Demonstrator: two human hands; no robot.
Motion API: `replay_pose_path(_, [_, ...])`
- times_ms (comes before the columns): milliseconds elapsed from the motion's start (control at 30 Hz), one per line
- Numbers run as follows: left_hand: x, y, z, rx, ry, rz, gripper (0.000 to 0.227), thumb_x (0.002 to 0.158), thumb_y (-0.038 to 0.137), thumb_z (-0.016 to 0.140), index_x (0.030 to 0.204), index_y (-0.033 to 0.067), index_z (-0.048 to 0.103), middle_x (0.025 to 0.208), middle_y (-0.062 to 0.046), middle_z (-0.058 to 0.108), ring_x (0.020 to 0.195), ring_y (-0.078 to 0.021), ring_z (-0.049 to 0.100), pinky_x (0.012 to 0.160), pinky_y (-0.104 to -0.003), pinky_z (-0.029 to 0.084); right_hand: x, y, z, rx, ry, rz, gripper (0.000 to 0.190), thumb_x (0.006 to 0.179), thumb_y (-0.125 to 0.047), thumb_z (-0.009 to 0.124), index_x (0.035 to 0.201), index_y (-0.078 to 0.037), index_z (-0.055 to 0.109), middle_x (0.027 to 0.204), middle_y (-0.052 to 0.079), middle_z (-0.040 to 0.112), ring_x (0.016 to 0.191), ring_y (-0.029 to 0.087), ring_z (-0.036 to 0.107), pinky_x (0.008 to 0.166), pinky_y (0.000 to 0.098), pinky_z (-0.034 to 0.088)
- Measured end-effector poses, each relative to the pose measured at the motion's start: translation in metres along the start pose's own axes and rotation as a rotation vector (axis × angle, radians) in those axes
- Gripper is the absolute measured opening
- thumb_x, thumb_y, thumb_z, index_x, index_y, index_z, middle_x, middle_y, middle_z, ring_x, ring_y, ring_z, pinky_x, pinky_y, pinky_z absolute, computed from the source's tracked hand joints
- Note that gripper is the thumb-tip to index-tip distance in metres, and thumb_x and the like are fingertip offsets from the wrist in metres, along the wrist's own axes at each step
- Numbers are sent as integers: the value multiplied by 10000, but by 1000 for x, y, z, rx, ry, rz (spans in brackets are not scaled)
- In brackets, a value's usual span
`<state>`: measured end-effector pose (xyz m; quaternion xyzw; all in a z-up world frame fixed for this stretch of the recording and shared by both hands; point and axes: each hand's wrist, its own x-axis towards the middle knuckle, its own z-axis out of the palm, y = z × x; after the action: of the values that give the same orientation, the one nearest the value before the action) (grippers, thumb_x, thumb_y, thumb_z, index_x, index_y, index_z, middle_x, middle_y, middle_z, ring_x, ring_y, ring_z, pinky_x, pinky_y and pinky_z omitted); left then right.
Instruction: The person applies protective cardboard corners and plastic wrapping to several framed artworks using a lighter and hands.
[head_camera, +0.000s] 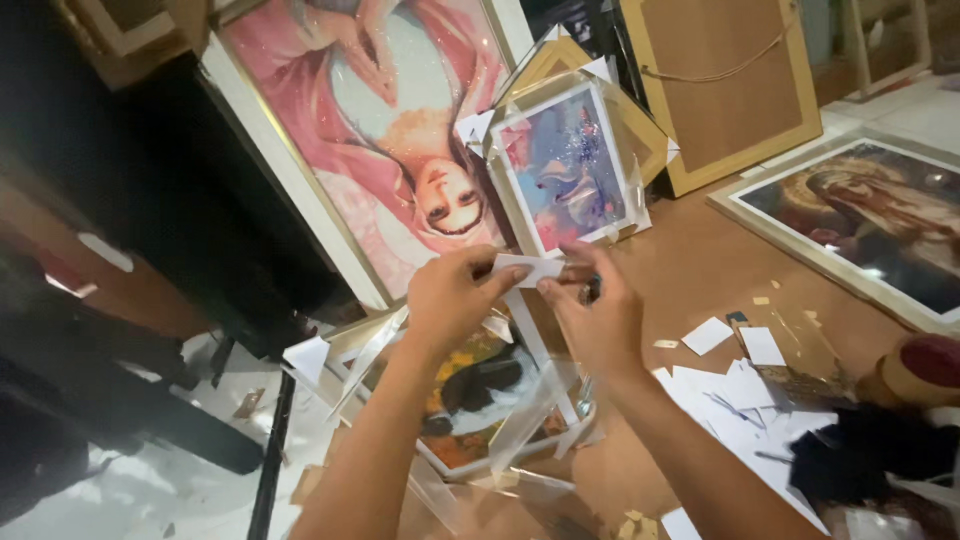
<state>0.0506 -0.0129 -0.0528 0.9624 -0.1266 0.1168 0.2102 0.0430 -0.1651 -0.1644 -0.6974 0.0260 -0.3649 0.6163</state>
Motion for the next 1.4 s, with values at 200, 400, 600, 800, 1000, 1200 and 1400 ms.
replay_pose_path(200, [14,-5,3,10,-33,6,324,787,543,766,1017,314,770,934,10,799,1034,-304,745,901,-453,555,3,-3,8,197,-3,215,511,773,-105,887,1231,-125,662,868,84,738,771,176,660,727,307,541])
replay_pose_path(400, [22,-6,2,-24,-46,-45,313,796,518,770,1008,287,762,939,4,798,1030,-302,747,942,-432,544,-3,-9,0,77,96,299,669,863,-358,795,1380,-87,469,1250,209,669,1225,414,635,1061,504,491])
replay_pose_path(600, [18,-7,-1,-27,-9,21,333,786,502,785,961,219,760,887,-62,784,978,-378,738,878,-481,547,-24,-32,-9,-314,-95,3,388,934,-311,682,1320,-290,717,979,144,792,912,400,747,785,520,582])
replay_pose_path(800, [0,-3,-1,24,-18,27,388,792,568,756,950,214,741,869,-62,772,980,-374,734,898,-488,544,-36,-54,-10,-234,-155,107,484,939,-348,637,1422,-312,643,1150,113,778,1024,410,719,884,553,575])
replay_pose_path(1000, [-39,15,-12,36,12,91,289,796,481,752,1032,320,712,1018,35,789,1038,-344,726,899,-504,550,-14,-32,-40,-14,-469,279,509,912,-309,736,1402,-191,664,1326,198,684,1201,386,677,922,489,581])
replay_pose_path(1200, [-116,29,4,-42,200,347,296,796,357,817,1054,226,754,1090,19,785,1067,-265,728,876,-436,577,-28,-64,-105,143,-922,475,500,799,-163,743,1288,-174,639,524,5,414,463,111,319,412,222,268])
replay_pose_path(1400, [-194,54,10,107,104,321,318,811,273,663,1111,368,711,1058,77,756,855,-317,691,718,-494,509,-53,-92,-150,-608,-812,310,322,856,-237,578,1171,-205,520,1160,-27,761,1104,180,710,946,334,497])
